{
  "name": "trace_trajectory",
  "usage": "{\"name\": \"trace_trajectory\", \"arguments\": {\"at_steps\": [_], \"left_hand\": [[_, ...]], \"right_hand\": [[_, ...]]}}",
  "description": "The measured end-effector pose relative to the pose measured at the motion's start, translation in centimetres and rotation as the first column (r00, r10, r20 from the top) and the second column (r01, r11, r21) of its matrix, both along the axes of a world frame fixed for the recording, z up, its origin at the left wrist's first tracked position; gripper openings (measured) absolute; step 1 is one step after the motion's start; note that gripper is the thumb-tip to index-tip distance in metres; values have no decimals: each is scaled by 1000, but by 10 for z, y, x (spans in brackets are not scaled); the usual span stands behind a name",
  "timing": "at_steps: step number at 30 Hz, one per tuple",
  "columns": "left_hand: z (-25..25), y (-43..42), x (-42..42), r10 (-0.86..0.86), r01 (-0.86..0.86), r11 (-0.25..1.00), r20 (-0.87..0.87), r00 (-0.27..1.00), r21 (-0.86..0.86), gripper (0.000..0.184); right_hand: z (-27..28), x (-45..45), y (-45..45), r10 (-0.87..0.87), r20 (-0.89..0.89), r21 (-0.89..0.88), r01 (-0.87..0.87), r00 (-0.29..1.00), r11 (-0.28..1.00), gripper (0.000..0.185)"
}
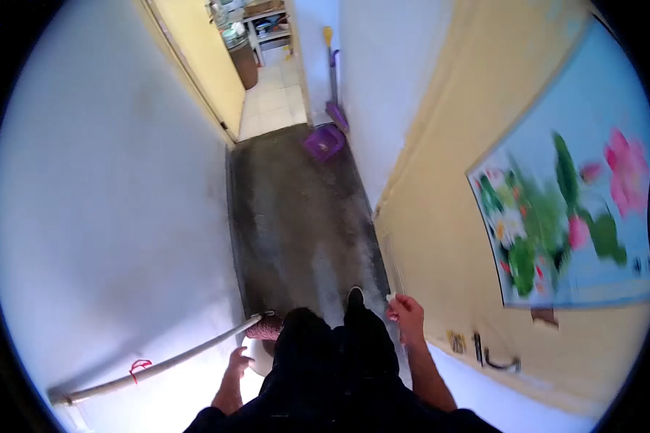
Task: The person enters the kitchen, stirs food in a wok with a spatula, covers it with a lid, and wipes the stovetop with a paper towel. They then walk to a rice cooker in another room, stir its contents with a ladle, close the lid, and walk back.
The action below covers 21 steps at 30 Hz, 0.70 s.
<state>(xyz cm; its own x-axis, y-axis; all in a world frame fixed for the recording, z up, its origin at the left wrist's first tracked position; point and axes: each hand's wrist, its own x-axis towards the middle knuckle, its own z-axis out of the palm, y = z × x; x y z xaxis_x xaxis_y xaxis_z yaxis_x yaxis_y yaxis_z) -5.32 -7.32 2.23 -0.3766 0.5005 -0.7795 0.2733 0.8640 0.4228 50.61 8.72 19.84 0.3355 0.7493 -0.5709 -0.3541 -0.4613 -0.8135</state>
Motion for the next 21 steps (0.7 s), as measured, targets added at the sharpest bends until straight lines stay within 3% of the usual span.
{"name": "trace_trajectory", "arguments": {"at_steps": [2,5,6,9,11,13,14,15,17,18,20,21], "left_hand": [[37,-14,26,34,-38,998,-98,995,-43,55],[52,9,51,579,-573,815,60,813,-90,28],[64,23,59,463,-461,886,23,886,-51,20],[41,75,64,575,-587,799,-119,809,-132,23],[20,119,43,549,-553,828,-67,833,-95,43],[20,193,26,505,-519,843,-125,854,-140,51],[-16,212,-4,252,-267,961,-171,952,-72,54],[-15,268,-14,423,-432,893,-95,901,-122,55],[16,380,-23,557,-557,830,9,830,-33,52],[1,418,-49,113,-66,967,-183,977,246,46],[16,509,-72,-117,181,945,-235,965,273,35],[54,575,-75,105,-100,989,-39,994,106,29]], "right_hand": [[-6,2,64,111,-6,20,-111,994,994,21],[6,-10,173,227,30,62,-228,974,972,20],[12,-15,208,248,54,64,-251,967,966,19],[1,-36,299,252,40,68,-254,967,965,19],[-4,-54,344,292,83,75,-299,953,951,19],[-1,-77,383,318,139,85,-331,938,940,19],[0,-87,399,293,115,57,-301,949,952,20],[4,-99,421,273,94,35,-277,958,960,21],[1,-116,453,264,86,17,-266,961,964,21],[2,-128,469,245,71,-29,-244,967,969,20],[6,-145,505,234,80,-61,-230,969,971,21],[8,-154,520,213,78,-79,-207,974,975,21]]}}
